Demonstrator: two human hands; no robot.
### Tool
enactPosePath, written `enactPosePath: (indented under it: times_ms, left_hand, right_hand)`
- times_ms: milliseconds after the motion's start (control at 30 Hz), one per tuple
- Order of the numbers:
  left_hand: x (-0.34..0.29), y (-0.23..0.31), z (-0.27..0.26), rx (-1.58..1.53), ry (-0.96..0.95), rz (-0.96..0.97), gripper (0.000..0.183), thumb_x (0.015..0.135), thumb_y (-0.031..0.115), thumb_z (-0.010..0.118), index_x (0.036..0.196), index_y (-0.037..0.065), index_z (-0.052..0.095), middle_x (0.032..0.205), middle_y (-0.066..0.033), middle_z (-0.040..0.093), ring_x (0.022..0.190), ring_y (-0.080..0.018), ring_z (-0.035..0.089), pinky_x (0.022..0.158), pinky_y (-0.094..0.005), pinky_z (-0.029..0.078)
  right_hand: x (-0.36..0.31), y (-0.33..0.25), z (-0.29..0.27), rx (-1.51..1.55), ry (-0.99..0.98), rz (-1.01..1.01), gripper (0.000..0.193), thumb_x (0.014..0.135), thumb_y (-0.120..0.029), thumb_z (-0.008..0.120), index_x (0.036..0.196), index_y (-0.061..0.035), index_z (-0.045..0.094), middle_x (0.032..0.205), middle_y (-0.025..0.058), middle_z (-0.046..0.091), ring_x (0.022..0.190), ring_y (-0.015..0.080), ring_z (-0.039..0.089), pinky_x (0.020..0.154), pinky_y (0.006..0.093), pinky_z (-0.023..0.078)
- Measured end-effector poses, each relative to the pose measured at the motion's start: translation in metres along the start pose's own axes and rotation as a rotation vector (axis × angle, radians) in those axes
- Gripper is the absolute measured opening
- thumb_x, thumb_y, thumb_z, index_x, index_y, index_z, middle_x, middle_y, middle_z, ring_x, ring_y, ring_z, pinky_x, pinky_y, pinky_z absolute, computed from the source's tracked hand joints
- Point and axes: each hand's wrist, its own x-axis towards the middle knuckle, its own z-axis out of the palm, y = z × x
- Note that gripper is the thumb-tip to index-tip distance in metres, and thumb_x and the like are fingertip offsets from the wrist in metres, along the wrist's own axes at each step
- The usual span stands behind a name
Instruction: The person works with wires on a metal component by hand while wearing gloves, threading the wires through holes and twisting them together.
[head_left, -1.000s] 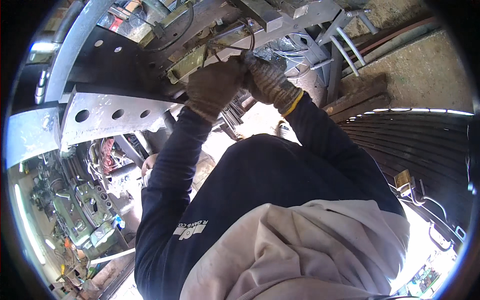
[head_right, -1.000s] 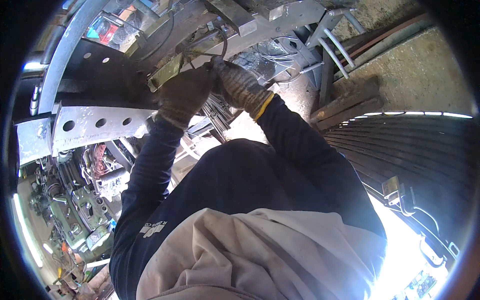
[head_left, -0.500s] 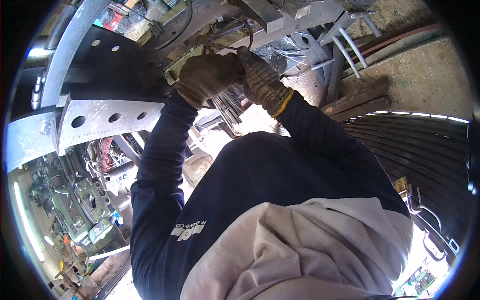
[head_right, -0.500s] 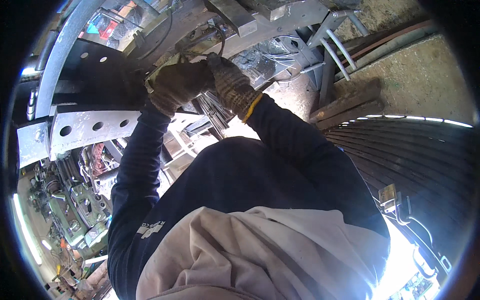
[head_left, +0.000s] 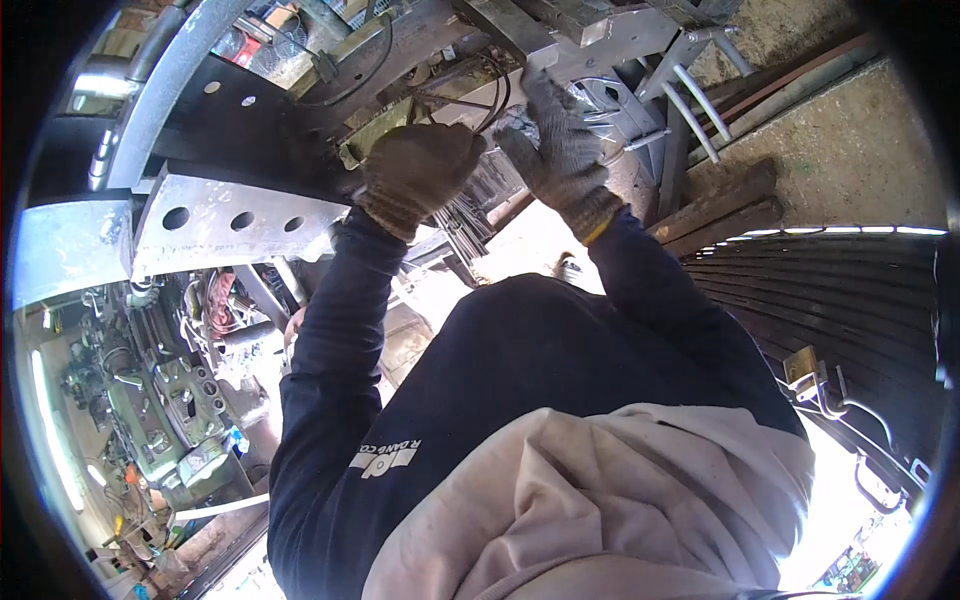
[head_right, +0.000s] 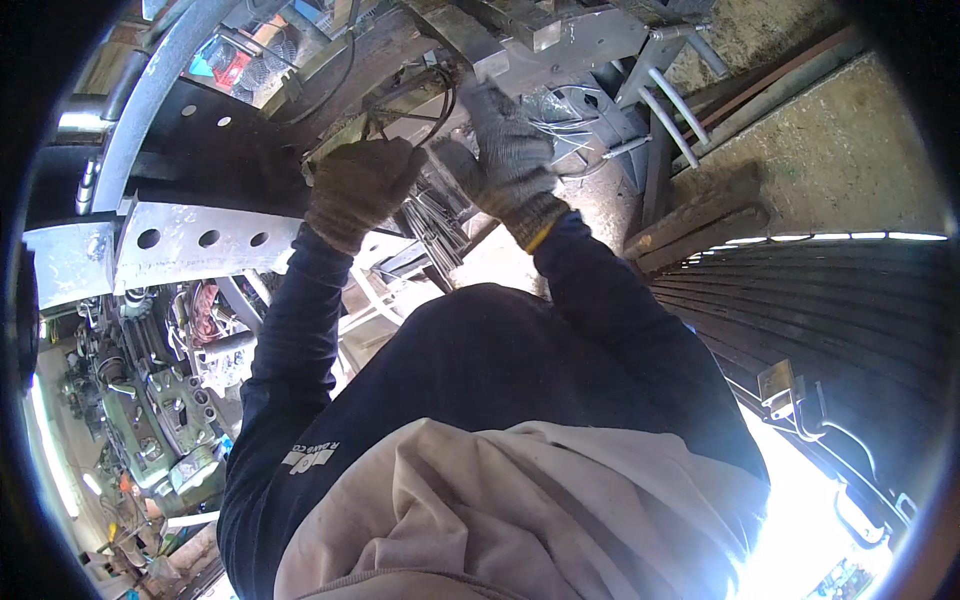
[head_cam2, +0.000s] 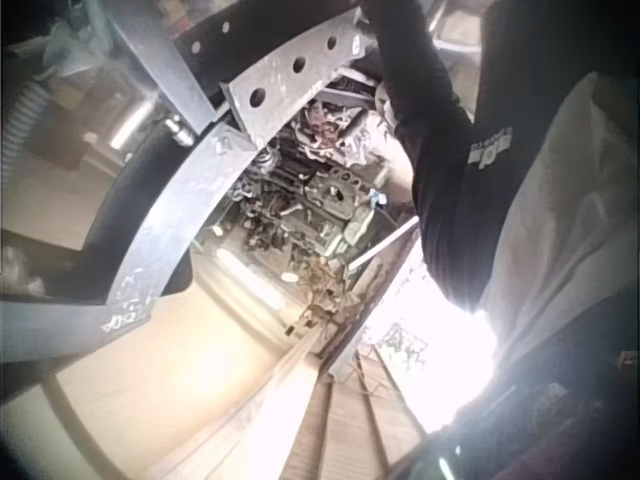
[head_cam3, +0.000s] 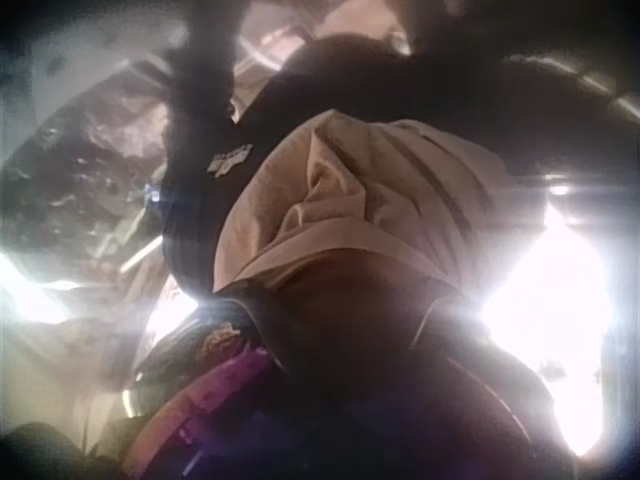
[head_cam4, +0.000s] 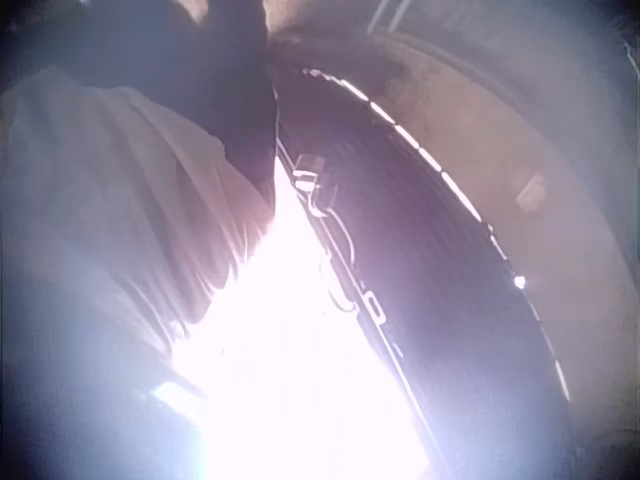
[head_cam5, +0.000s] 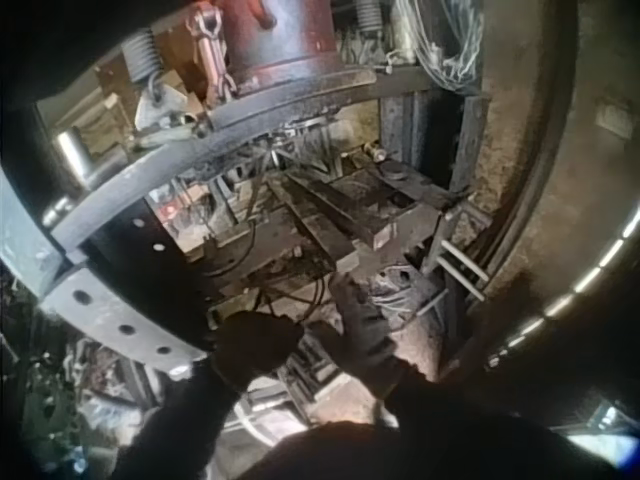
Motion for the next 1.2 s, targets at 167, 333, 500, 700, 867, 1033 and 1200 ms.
enactPosePath:
  times_ms: [167,333,500,700,867,1033,1200]
  left_hand:
    - [0.006,0.000,-0.030,-0.064,0.027,0.217,0.030,0.094,0.037,0.065,0.075,0.014,0.063,0.061,-0.0077,0.060,0.057,-0.0275,0.063,0.053,-0.0423,0.049]
    - [-0.003,-0.013,-0.027,-0.019,0.180,0.226,0.024,0.091,0.038,0.070,0.080,0.017,0.067,0.066,-0.0052,0.062,0.058,-0.0249,0.063,0.054,-0.0409,0.049]
    - [-0.004,-0.002,-0.022,0.147,0.365,0.024,0.021,0.090,0.039,0.072,0.090,0.018,0.072,0.069,-0.0050,0.063,0.060,-0.0239,0.064,0.056,-0.0397,0.050]
    - [-0.012,0.016,-0.002,0.200,0.241,-0.149,0.016,0.091,0.034,0.068,0.091,0.018,0.071,0.070,-0.0060,0.063,0.061,-0.0266,0.063,0.057,-0.0417,0.050]
    - [0.002,0.020,0.024,0.194,0.072,-0.128,0.020,0.095,0.034,0.064,0.092,0.015,0.068,0.072,-0.0058,0.062,0.066,-0.0282,0.065,0.058,-0.0421,0.052]
    - [0.017,0.017,0.049,0.198,0.145,-0.107,0.018,0.094,0.032,0.063,0.090,0.015,0.066,0.072,-0.0047,0.062,0.067,-0.0272,0.066,0.058,-0.0426,0.052]
    - [0.033,0.023,0.052,0.152,-0.046,-0.205,0.012,0.089,0.023,0.062,0.092,0.012,0.066,0.079,-0.0091,0.067,0.071,-0.0294,0.070,0.061,-0.0453,0.055]
  right_hand:
    - [0.003,-0.003,-0.018,-0.244,-0.223,-0.255,0.056,0.088,-0.030,0.076,0.139,-0.0149,0.060,0.129,0.0192,0.064,0.107,0.0370,0.066,0.093,0.0466,0.054]
    - [-0.006,-0.025,-0.033,-0.105,-0.360,-0.106,0.053,0.092,-0.034,0.070,0.140,-0.0157,0.057,0.118,0.0161,0.068,0.099,0.0335,0.069,0.086,0.0440,0.058]
    - [-0.039,0.002,-0.021,0.257,0.009,0.187,0.058,0.095,-0.024,0.072,0.145,-0.0053,0.049,0.124,0.0193,0.062,0.110,0.0318,0.067,0.086,0.0377,0.058]
    - [-0.076,0.031,-0.006,0.355,-0.122,0.343,0.048,0.096,-0.014,0.070,0.138,-0.0013,0.052,0.127,0.0171,0.061,0.109,0.0230,0.066,0.088,0.0339,0.056]
    - [-0.082,0.028,-0.014,0.301,-0.155,0.433,0.035,0.098,-0.017,0.069,0.128,-0.0025,0.059,0.122,0.0126,0.065,0.105,0.0180,0.065,0.091,0.0324,0.053]
    - [-0.079,0.041,-0.006,0.301,-0.126,0.283,0.035,0.096,-0.022,0.072,0.123,-0.0023,0.061,0.115,0.0134,0.070,0.092,0.0221,0.070,0.083,0.0361,0.056]
    - [-0.051,0.049,0.006,0.541,-0.240,0.409,0.035,0.103,-0.032,0.063,0.120,-0.0016,0.064,0.110,0.0098,0.069,0.097,0.0170,0.066,0.082,0.0311,0.053]
